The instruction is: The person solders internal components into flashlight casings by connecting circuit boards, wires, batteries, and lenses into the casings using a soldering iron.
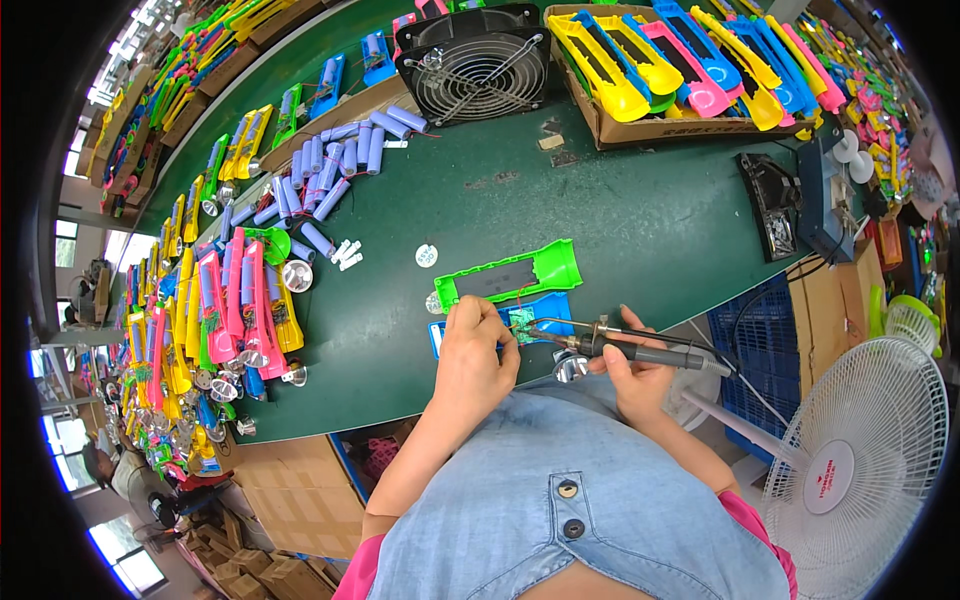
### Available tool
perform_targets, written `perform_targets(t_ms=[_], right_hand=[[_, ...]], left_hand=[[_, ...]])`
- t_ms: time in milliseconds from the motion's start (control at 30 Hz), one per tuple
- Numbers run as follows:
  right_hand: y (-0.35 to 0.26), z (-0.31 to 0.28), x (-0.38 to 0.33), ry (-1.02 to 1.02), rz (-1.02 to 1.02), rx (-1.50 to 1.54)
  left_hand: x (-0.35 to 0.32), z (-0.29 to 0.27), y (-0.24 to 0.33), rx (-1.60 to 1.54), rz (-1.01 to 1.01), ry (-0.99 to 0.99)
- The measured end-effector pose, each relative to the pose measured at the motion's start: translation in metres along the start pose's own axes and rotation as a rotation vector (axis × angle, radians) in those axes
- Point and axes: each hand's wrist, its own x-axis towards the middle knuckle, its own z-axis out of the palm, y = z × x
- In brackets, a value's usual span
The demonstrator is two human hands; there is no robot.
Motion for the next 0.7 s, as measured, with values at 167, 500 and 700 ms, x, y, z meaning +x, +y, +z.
perform_targets(t_ms=[167, 500, 700], right_hand=[[-0.004, -0.005, -0.001, 0.085, 0.04, 0.086], [-0.004, -0.013, -0.003, 0.028, -0.096, -0.09], [-0.005, -0.011, -0.007, 0.03, 0.01, 0.002]], left_hand=[[0.001, -0.001, -0.001, 0.008, -0.003, -0.013], [0.003, 0.0, 0.001, 0.089, 0.041, -0.03], [-0.034, -0.004, 0.004, -0.265, -0.051, -0.004]])
